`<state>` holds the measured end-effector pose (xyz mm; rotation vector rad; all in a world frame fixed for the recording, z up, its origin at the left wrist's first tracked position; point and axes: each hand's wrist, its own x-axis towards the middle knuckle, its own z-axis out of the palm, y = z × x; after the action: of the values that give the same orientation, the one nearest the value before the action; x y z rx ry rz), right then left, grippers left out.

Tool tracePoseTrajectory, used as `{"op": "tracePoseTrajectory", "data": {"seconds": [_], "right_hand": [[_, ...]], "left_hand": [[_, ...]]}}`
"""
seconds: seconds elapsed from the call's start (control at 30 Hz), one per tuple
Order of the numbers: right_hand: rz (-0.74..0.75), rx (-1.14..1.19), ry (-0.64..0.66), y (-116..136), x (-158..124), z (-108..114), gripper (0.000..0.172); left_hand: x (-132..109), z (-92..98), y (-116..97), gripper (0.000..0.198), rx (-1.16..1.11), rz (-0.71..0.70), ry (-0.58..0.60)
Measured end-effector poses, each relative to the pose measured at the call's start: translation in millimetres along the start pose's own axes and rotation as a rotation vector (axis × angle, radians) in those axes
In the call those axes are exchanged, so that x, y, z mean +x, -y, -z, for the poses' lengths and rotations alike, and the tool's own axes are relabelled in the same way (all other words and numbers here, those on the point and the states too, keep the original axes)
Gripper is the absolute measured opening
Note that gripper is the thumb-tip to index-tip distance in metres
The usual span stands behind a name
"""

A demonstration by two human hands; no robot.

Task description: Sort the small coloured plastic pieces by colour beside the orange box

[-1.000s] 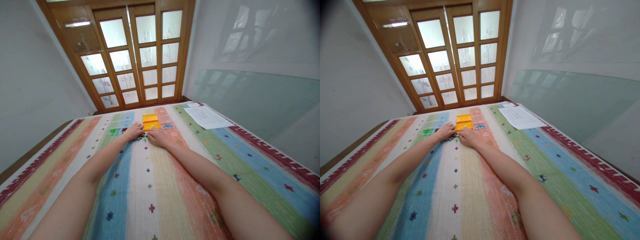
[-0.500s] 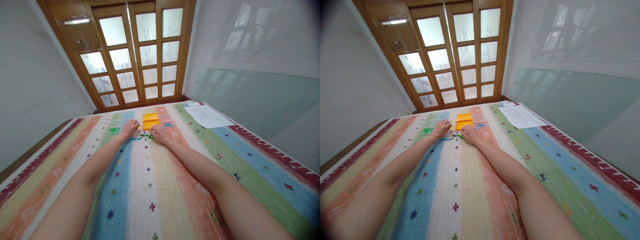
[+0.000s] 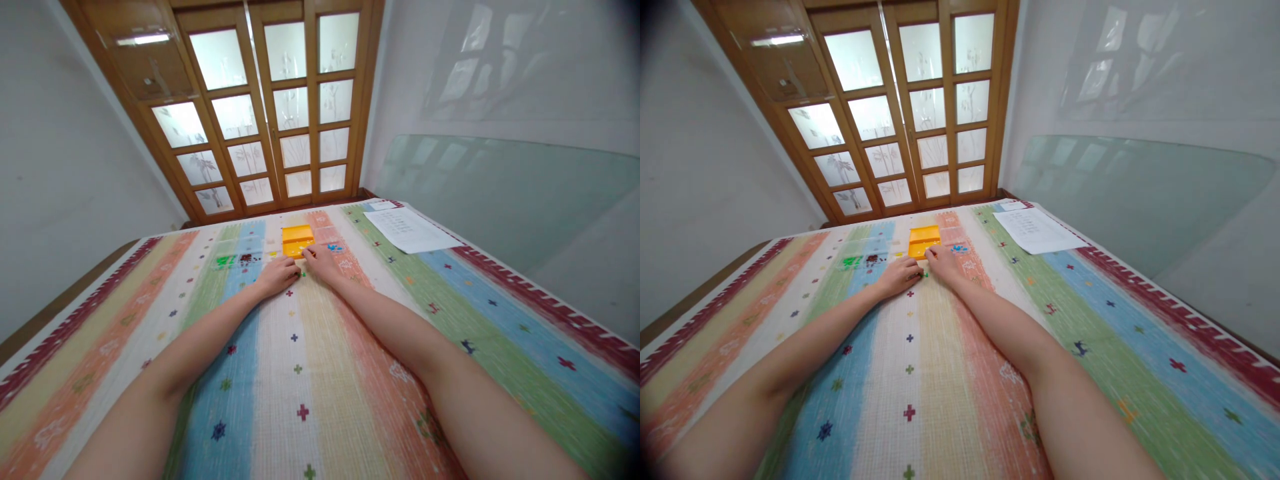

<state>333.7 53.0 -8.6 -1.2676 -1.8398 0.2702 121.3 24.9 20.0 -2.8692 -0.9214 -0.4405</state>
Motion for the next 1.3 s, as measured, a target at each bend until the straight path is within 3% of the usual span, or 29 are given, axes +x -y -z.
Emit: {"op": "tracePoseTrajectory", "data": {"seconds": [0.4, 1.0, 1.13, 1.3], "right_hand": [[-0.020, 0.037, -0.005, 4, -1, 0, 0.027], [-0.008, 0.055, 0.011, 6, -1, 1, 0.028], [-0.014, 0.071, 0.013, 8, -3, 3, 0.027], [-0.028, 0.075, 0.022, 10, -4, 5, 0.027]], "left_hand": [[2, -7.5, -17, 0.014, -0.030, 0.061, -0.069], [5, -12.7, -14, 0.012, -0.140, 0.120, -0.082], [5, -9.2, -1, 0.011, -0.171, 0.216, -0.183], [3, -5.3, 41, 0.012, -0.115, 0.457, -0.358]]}}
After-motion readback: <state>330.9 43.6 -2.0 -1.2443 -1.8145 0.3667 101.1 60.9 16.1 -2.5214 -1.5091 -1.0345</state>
